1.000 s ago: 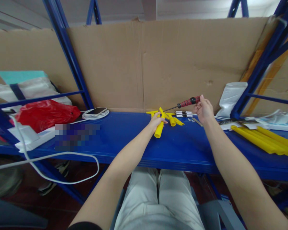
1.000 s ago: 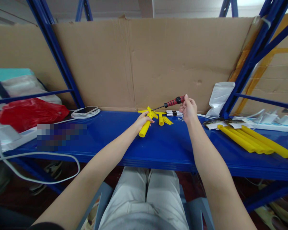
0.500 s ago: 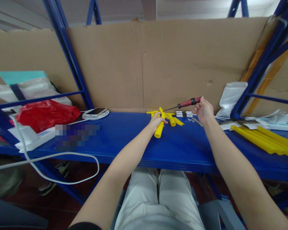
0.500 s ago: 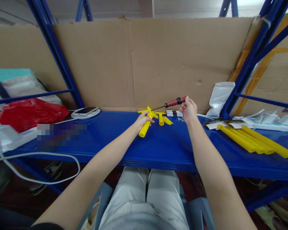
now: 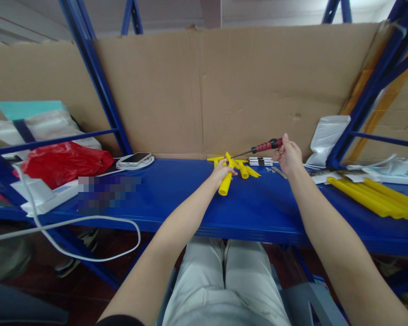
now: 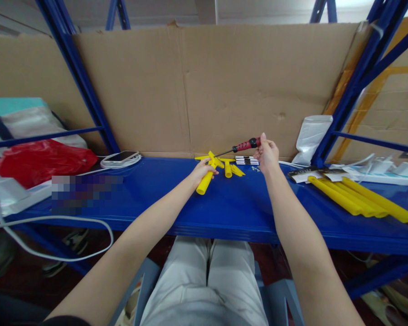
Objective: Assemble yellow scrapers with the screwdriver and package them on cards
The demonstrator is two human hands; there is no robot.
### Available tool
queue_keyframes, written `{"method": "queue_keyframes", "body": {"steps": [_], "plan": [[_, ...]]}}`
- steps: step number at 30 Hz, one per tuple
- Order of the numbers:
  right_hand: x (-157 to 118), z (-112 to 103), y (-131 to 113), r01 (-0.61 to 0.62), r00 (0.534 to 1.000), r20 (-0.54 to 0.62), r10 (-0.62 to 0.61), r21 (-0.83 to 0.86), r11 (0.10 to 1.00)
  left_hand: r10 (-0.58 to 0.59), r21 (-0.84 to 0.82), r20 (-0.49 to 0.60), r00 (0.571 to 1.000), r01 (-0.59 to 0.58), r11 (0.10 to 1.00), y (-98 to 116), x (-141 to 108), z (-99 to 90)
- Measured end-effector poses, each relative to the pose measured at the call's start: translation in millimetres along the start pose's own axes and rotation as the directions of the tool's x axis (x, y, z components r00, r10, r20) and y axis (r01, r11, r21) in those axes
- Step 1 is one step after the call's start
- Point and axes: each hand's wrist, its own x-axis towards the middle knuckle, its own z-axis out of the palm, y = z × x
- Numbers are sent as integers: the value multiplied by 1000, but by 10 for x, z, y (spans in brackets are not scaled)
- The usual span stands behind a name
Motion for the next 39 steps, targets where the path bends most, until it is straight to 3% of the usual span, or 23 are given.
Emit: {"method": "queue_keyframes", "body": {"steps": [17,28,39], "plan": [[-26,34,3,-14,997,-80,9,-59,998,-17,19,16,1000,16,1000,-10,29,-5],[-64,50,-44,-19,999,39,20,-14,1000,-8,27,11,1000,8,1000,-16,28,-3],[-27,-5,27,-26,999,25,29,-95,995,-20,25,13,1000,20,999,-11,25,0]]}}
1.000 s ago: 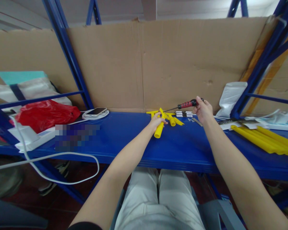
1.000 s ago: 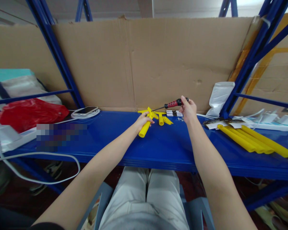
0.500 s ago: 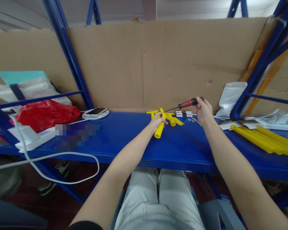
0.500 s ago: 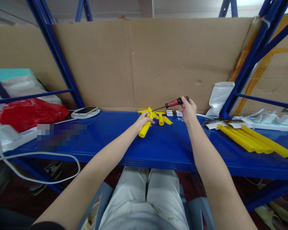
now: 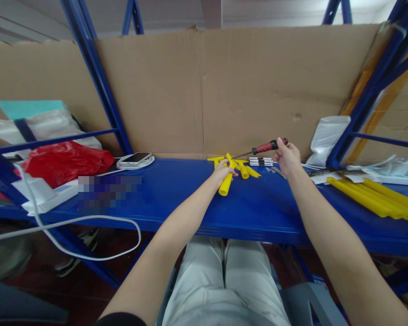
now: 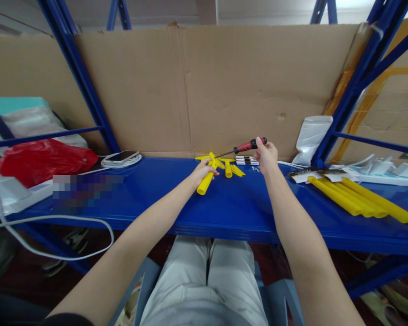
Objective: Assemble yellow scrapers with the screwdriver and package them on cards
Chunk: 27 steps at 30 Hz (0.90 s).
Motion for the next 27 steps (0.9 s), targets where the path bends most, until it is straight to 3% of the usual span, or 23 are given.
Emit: {"method": "queue_keyframes", "body": {"steps": [7,19,27], "plan": [[-8,15,26,29,999,-25,-29,-2,1000,6,27,-10,1000,-6,1000,-5,15,0],[73,18,62,49,965,-257,-47,1,999,59,43,-8,998,-59,997,-10,7,-6],[-18,73,56,3,990,-141,-13,-68,998,69,27,-1,998,-69,997,-7,2,-8]]}}
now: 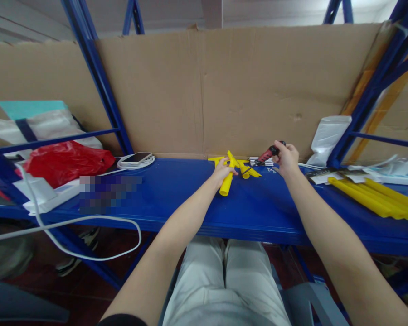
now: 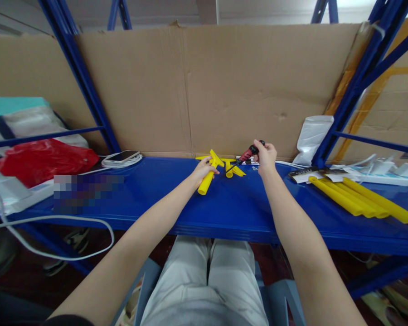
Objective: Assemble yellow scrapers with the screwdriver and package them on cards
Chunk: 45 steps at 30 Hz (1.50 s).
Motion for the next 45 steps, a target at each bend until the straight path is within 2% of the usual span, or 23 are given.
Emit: {"method": "queue_keyframes", "body": {"steps": [10,17,22,30,35,40,45], "plan": [[-88,55,-23,-20,999,45,27,-155,988,3,4,-9,1000,-3,1000,11,-13,9],[-123,13,17,-72,979,145,143,-410,909,8,6,-23,1000,-8,1000,7,-2,3],[-151,3,58,-99,932,228,281,-586,804,8,1,-27,1000,-8,1000,15,0,-2],[-180,-9,94,-54,861,255,441,-815,577,9,0,-27,1000,-9,1000,17,4,-3],[-195,7,124,-28,812,238,534,-897,442,14,-9,-24,1000,-14,1000,21,-7,3],[-238,21,138,-2,752,293,590,-895,446,15,3,-26,1000,-15,1000,16,-7,4],[-232,10,198,32,727,352,589,-875,483,13,-7,-19,1000,-13,1000,25,-18,6]]}}
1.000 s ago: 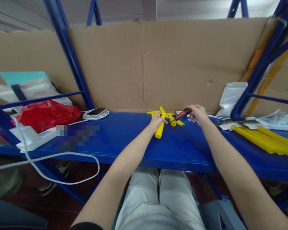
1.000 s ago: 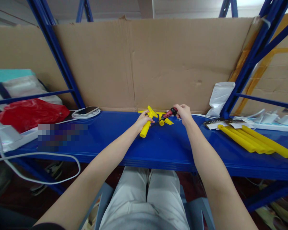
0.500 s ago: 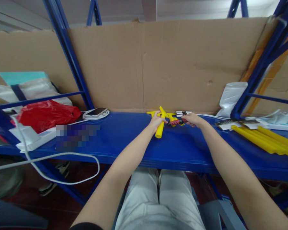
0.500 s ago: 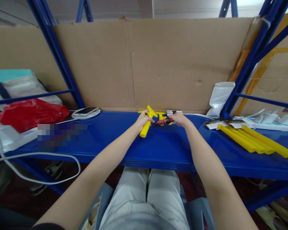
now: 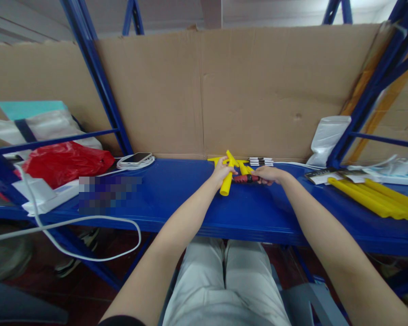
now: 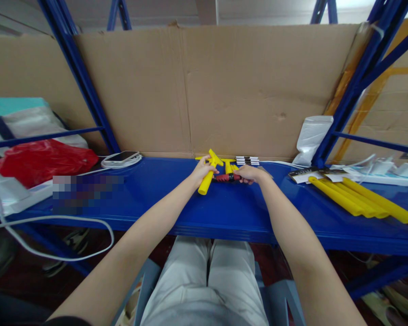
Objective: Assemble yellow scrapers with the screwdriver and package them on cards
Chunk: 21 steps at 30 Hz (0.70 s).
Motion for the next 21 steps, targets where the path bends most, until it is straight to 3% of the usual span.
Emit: {"method": "queue_keyframes", "body": {"steps": [7,15,21], "plan": [[111,12,94,35,995,96,-31,-41,999,9,-16,-9,1000,-9,1000,22,-42,8],[77,6,70,43,996,79,-36,-86,995,6,-48,15,1000,-5,999,11,5,5],[36,0,26,30,996,84,-16,-169,985,45,97,4,999,-45,994,-62,63,8]]}}
